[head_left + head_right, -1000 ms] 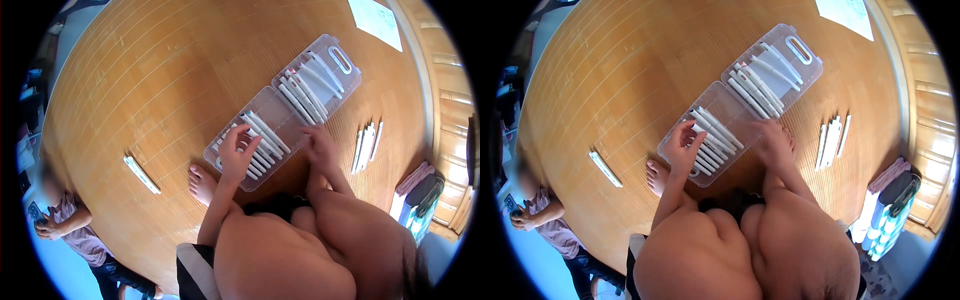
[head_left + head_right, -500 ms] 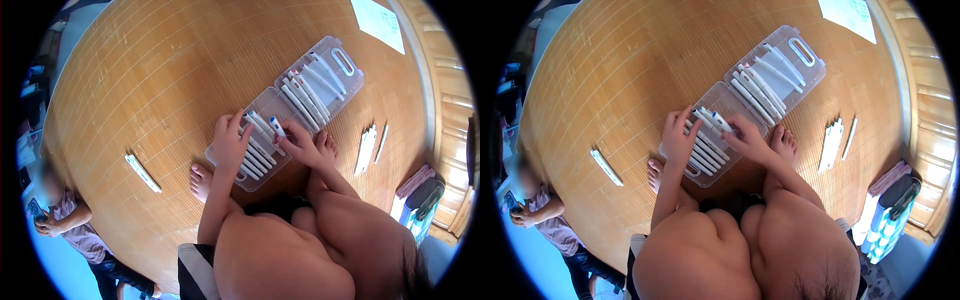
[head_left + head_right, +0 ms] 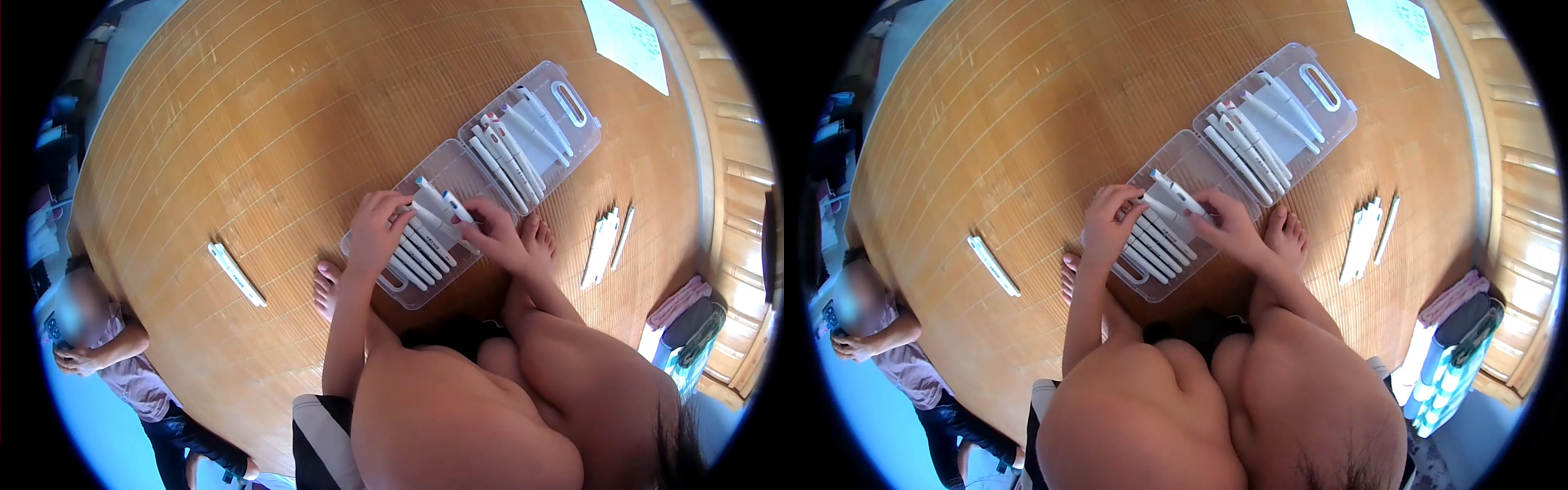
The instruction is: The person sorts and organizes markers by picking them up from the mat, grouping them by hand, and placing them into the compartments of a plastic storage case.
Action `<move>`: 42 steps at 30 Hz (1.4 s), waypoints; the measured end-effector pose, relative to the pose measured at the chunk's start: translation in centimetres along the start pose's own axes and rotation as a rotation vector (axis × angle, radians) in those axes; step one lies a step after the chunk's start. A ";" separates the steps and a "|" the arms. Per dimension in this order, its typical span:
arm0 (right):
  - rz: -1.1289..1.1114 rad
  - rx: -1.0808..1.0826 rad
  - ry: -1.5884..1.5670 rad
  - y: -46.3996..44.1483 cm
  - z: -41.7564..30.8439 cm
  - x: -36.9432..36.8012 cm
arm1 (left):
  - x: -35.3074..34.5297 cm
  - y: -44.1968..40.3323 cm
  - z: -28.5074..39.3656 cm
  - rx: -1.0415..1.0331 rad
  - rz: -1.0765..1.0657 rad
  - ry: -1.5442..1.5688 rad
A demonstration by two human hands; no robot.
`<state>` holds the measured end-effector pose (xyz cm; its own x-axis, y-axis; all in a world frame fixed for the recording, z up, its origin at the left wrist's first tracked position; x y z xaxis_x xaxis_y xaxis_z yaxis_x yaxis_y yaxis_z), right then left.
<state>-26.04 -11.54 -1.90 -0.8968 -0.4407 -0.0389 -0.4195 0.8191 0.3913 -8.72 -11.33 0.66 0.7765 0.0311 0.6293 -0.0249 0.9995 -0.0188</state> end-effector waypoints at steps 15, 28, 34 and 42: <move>0.064 0.423 0.785 -0.1 -3.2 -3.8 | 1.0 -1.0 -1.3 0.002 0.009 0.187; 0.040 0.528 0.755 0.6 -3.2 -4.3 | 1.2 -1.1 -0.6 -0.072 -0.002 0.018; -0.003 0.426 0.621 0.1 -2.7 -3.7 | 1.0 -1.2 0.3 -0.167 -0.090 0.015; -0.025 0.412 0.743 0.1 -2.9 -4.0 | 0.4 -1.4 0.5 -0.121 -0.149 -0.033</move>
<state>-22.07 -10.78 1.00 -0.6219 -0.4691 0.6270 -0.5844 0.8110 0.0270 -8.65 -12.72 1.30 0.7446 -0.1156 0.6575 0.1662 0.9860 -0.0149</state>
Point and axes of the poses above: each hand's wrist, its own y-axis away from the middle knuckle, its own x-axis out of the back of the hand, z = x × y, the point moved 7 cm from there along -y, towards the middle knuckle, and after that the axes turned 5 degrees about -y, right-handed, at the moved point
